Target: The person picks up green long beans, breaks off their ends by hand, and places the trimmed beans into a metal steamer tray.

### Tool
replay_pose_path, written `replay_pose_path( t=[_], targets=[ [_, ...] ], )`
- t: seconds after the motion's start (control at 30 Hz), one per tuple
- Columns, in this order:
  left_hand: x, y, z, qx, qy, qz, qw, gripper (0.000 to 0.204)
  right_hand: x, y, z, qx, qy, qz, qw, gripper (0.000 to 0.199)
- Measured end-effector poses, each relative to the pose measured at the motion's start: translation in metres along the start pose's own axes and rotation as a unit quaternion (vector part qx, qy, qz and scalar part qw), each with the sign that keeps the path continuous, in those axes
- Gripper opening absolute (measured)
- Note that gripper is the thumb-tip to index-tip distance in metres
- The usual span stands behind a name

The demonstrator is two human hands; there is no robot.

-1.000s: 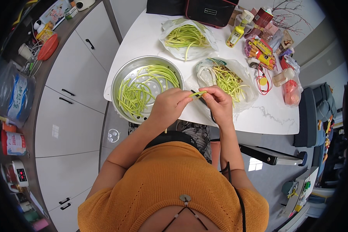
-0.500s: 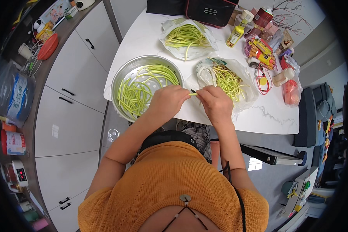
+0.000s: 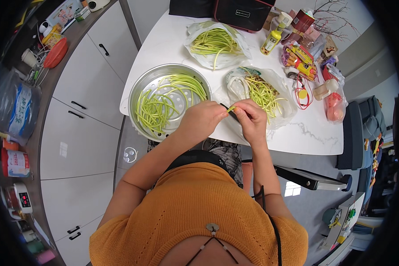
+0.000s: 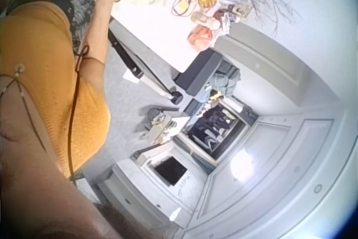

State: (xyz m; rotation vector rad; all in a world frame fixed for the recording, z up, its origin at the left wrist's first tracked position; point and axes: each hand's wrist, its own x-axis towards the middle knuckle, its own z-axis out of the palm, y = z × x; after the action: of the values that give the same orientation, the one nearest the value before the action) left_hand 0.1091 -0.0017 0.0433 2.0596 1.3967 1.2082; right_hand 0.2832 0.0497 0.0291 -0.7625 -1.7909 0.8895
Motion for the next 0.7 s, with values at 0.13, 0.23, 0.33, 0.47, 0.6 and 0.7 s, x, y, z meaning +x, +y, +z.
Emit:
replay_pose_path(
  t=[0.13,0.23,0.33,0.47,0.6,0.7],
  targets=[
    [0.000,0.001,0.011,0.029,0.052,0.023,0.998,0.013,-0.003,0.001,0.006,0.035,0.038,0.025,0.998,0.010],
    [0.002,-0.003,0.010,0.017,0.045,0.018,0.999,0.012,-0.004,0.002,0.009,0.058,0.060,0.052,0.995,0.011],
    [0.004,-0.003,0.003,-0.025,0.000,-0.052,0.998,0.016,0.001,0.003,0.007,0.052,0.055,0.074,0.994,0.011],
    [0.001,-0.003,-0.003,-0.056,-0.008,-0.141,0.988,0.019,0.004,0.008,-0.002,0.038,0.115,0.061,0.991,0.011],
    [0.001,-0.013,-0.009,-0.022,-0.008,-0.081,0.996,0.016,0.004,-0.002,-0.013,0.118,0.031,0.124,0.985,0.018],
    [0.003,-0.016,-0.013,-0.075,-0.041,-0.084,0.993,0.015,0.004,-0.007,-0.026,0.279,-0.065,0.219,0.933,0.026]
  ],
)
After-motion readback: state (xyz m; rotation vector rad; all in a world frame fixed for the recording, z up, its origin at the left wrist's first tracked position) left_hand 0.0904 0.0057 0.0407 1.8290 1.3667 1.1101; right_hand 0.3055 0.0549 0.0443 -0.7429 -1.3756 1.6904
